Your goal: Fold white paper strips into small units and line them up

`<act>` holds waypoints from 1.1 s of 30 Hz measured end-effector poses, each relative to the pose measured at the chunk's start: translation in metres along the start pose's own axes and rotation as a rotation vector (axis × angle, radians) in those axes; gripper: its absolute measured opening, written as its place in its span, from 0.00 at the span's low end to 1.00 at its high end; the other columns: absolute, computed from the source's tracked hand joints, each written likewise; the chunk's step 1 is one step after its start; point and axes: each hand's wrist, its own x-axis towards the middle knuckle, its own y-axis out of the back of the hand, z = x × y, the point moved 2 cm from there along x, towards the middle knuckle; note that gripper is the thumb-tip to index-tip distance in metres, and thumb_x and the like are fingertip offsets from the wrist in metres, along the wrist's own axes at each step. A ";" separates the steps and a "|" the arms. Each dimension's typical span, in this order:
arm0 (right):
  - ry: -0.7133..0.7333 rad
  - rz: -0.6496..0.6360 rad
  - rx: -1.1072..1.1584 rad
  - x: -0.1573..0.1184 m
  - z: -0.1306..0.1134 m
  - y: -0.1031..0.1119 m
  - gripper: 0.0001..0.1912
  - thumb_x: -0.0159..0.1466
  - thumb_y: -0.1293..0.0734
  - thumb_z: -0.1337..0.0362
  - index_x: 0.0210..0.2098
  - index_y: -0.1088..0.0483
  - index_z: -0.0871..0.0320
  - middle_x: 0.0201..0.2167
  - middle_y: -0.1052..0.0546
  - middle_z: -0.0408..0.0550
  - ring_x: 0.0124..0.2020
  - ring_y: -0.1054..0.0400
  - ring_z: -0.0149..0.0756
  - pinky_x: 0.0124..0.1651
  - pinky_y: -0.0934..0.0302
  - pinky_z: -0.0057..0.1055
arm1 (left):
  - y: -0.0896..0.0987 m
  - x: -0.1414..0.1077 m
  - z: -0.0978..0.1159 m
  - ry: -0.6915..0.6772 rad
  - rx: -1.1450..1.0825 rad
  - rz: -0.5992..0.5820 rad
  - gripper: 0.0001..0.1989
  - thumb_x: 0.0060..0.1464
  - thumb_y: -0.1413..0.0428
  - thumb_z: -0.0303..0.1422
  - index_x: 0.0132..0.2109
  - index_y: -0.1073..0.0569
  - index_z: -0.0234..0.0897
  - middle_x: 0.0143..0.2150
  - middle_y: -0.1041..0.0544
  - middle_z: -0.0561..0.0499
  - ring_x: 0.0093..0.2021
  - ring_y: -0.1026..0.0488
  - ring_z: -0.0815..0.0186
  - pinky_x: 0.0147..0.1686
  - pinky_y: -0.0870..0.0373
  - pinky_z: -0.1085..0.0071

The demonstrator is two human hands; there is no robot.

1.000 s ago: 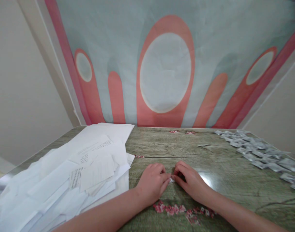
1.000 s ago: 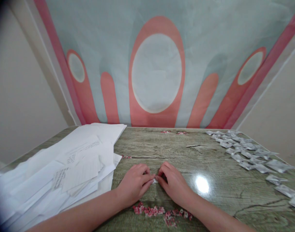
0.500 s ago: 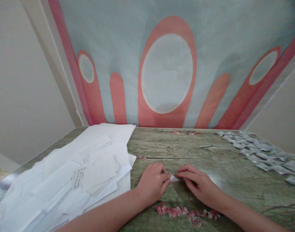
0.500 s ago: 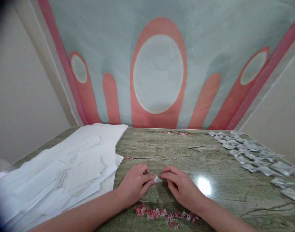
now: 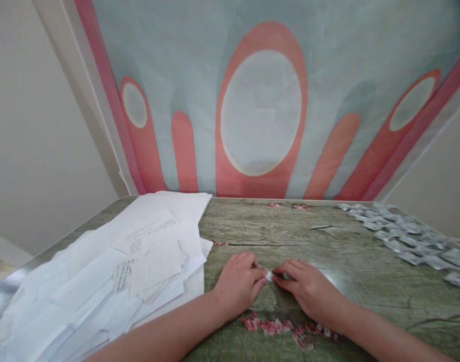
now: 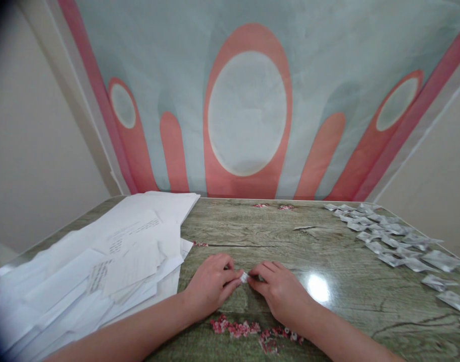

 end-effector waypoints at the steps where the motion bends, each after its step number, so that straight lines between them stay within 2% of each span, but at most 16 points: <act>1: -0.005 -0.007 -0.003 0.000 0.000 0.001 0.11 0.65 0.42 0.68 0.42 0.29 0.55 0.38 0.27 0.49 0.40 0.35 0.37 0.42 0.40 0.35 | 0.000 0.000 0.000 0.001 0.000 0.000 0.09 0.58 0.50 0.37 0.40 0.25 0.42 0.34 0.33 0.51 0.38 0.37 0.65 0.35 0.42 0.69; 10: -0.027 -0.074 0.015 -0.003 0.008 0.008 0.13 0.64 0.41 0.69 0.42 0.28 0.54 0.40 0.26 0.47 0.41 0.35 0.37 0.44 0.40 0.35 | 0.000 -0.001 0.000 0.005 0.004 0.002 0.09 0.58 0.50 0.37 0.39 0.26 0.43 0.34 0.33 0.51 0.37 0.37 0.64 0.35 0.42 0.69; 15: -0.029 0.010 0.061 -0.004 0.011 0.006 0.15 0.62 0.43 0.73 0.42 0.28 0.56 0.40 0.25 0.48 0.41 0.33 0.36 0.45 0.39 0.34 | -0.002 -0.001 -0.001 0.009 0.009 0.007 0.08 0.57 0.48 0.37 0.38 0.25 0.43 0.33 0.33 0.51 0.38 0.37 0.64 0.35 0.43 0.69; 18: -0.043 0.065 0.066 -0.005 0.011 0.004 0.19 0.61 0.45 0.75 0.46 0.30 0.56 0.42 0.25 0.49 0.41 0.33 0.35 0.44 0.38 0.33 | -0.002 -0.001 -0.001 0.000 0.012 0.007 0.08 0.57 0.48 0.36 0.39 0.26 0.43 0.34 0.33 0.51 0.38 0.37 0.64 0.35 0.42 0.69; 22: 0.009 0.003 0.027 -0.005 0.007 0.001 0.20 0.62 0.43 0.73 0.52 0.35 0.53 0.45 0.27 0.49 0.44 0.34 0.37 0.45 0.39 0.37 | -0.001 0.000 0.000 0.012 0.019 0.004 0.10 0.58 0.51 0.37 0.38 0.25 0.42 0.34 0.33 0.51 0.37 0.37 0.64 0.35 0.42 0.68; 25: 0.038 -0.051 -0.010 -0.003 0.003 -0.002 0.20 0.62 0.41 0.73 0.52 0.36 0.53 0.47 0.28 0.50 0.46 0.37 0.40 0.47 0.41 0.39 | 0.001 0.000 0.001 0.007 0.009 -0.003 0.11 0.59 0.52 0.37 0.39 0.26 0.42 0.33 0.33 0.50 0.38 0.37 0.64 0.36 0.42 0.68; 33: 0.065 -0.045 -0.092 -0.001 -0.003 -0.001 0.18 0.61 0.40 0.72 0.51 0.35 0.56 0.45 0.29 0.53 0.45 0.37 0.40 0.45 0.43 0.38 | 0.016 -0.004 0.003 -0.032 -0.017 -0.102 0.12 0.56 0.48 0.36 0.47 0.30 0.41 0.38 0.33 0.49 0.41 0.37 0.62 0.41 0.39 0.67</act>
